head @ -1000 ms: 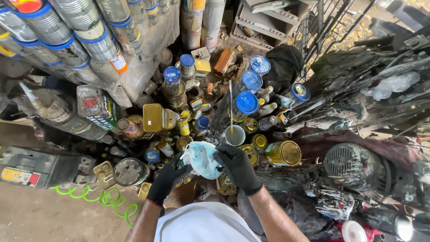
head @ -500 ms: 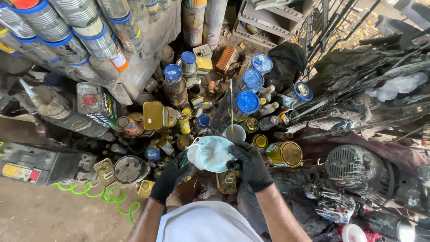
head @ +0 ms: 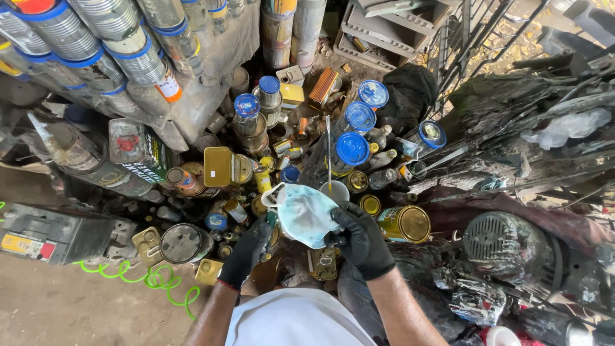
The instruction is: The person cleans a paint sprayer using a light blue cloth. They then pour a clear liquid from a white cup into the sprayer's container and place the lid back on.
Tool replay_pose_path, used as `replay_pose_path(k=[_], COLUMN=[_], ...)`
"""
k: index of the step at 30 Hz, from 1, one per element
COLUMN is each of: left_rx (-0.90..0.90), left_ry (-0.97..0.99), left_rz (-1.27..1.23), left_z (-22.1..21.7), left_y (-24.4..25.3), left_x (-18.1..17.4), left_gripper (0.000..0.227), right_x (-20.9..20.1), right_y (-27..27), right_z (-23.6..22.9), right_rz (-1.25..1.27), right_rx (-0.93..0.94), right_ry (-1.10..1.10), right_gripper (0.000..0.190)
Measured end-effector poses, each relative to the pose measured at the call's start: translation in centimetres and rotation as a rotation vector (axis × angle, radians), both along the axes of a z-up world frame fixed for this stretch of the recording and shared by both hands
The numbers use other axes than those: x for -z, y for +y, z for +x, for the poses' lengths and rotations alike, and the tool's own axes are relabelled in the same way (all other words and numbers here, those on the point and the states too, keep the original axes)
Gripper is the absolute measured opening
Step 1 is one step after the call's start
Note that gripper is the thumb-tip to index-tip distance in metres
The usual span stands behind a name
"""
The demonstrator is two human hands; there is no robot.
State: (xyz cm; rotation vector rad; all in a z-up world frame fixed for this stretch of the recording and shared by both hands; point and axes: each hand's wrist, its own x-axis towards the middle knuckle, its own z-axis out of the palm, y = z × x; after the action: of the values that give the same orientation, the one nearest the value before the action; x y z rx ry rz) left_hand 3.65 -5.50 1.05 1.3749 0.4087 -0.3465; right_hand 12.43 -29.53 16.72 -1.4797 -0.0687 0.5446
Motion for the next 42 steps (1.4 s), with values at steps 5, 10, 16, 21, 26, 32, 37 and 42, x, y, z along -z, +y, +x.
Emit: replay_pose_path(k=[5,10,16,21,26,32,37,42], left_rx=[0.017,-0.032,-0.108,-0.191,-0.282,-0.268,-0.252,-0.217], left_ry=[0.000,0.044,0.118,0.117,0.207,0.207,0.143,0.202], left_rz=[0.057,-0.018,-0.083,-0.164,-0.173,-0.043,-0.125,-0.067], left_z=[0.2,-0.1,-0.8,-2.4,-2.8,-2.5,-3.0,-2.1], left_y=[-0.1,-0.4,0.1,0.7,0.8,0.3,0.2,-0.1], left_x=[-0.7,0.1,5.4,10.6,9.2,3.8,7.2,8.4], left_gripper=[0.077,0.074,0.067,0.064,0.065,0.059,0.056,0.049], right_x=[0.2,1.6,5.0,9.9,11.1,22.8,21.4,16.0], right_y=[-1.1,-3.3,-6.0,-5.0,-1.7,-8.0,-8.7,-7.0], right_z=[1.0,3.8,7.9,9.7,9.0,13.3,13.1,11.7], right_rz=[0.237,0.037,-0.330,-0.220,0.015,-0.776,-1.223,-1.286], right_rx=[0.103,0.101,-0.025,0.003,0.049,-0.051,-0.090,-0.024], right_ry=[0.192,-0.010,-0.571,-0.241,0.284,-0.348,-0.641,-0.652], right_gripper=[0.016,0.018,0.026,0.030,0.036,0.028,0.029,0.029])
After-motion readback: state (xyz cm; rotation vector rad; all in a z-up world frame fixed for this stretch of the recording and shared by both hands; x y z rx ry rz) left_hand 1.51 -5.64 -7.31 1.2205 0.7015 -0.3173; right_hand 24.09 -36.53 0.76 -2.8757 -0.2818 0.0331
